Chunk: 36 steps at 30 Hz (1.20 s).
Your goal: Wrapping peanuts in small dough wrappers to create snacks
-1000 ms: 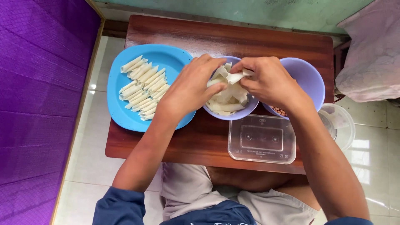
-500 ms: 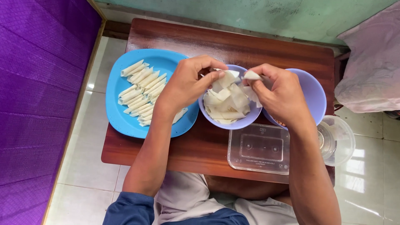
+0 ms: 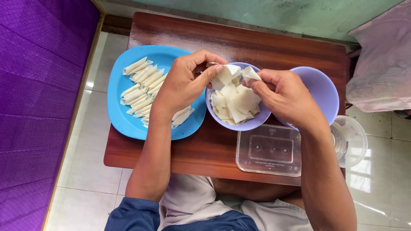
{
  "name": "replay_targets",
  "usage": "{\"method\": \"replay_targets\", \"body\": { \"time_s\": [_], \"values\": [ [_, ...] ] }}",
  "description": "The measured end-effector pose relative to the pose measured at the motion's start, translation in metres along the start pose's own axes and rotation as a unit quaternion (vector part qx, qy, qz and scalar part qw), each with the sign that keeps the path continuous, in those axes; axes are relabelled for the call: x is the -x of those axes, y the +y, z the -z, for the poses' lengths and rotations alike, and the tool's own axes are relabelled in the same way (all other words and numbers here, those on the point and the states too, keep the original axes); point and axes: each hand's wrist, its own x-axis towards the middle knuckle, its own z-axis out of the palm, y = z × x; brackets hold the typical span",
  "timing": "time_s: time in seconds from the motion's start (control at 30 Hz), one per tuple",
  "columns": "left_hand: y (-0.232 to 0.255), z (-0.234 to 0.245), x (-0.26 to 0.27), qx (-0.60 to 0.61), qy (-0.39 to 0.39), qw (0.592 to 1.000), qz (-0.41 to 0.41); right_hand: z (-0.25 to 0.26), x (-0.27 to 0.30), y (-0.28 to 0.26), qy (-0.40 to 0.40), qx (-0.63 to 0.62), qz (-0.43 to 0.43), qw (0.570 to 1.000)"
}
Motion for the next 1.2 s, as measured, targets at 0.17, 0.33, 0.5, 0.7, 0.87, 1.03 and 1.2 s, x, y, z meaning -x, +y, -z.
{"method": "replay_targets", "body": {
  "time_s": [0.17,0.33,0.5,0.7,0.87,1.03,1.2],
  "values": [
    [-0.001,-0.002,0.000,0.032,-0.010,0.999,-0.001,0.011,-0.017,0.023,-0.057,0.032,-0.020,0.998],
    [-0.003,-0.001,0.001,0.052,-0.018,0.998,-0.014,0.014,-0.008,0.009,-0.014,0.105,0.051,0.993],
    [0.002,-0.007,0.003,0.091,-0.068,0.994,0.001,-0.007,-0.003,0.014,-0.012,-0.185,0.127,0.974],
    [0.002,-0.003,0.003,0.043,-0.021,0.999,-0.017,0.000,-0.001,0.026,0.035,-0.219,0.100,0.970],
    [-0.002,-0.007,0.004,0.050,-0.035,0.998,-0.024,-0.006,0.007,0.010,0.069,-0.031,0.159,0.984],
    [-0.004,-0.013,0.001,0.068,-0.057,0.996,-0.027,-0.015,0.004,0.019,0.041,-0.200,0.118,0.972],
    [-0.008,-0.013,0.000,0.072,-0.052,0.994,-0.056,-0.015,0.002,0.039,0.108,-0.215,0.123,0.963]
  ]
}}
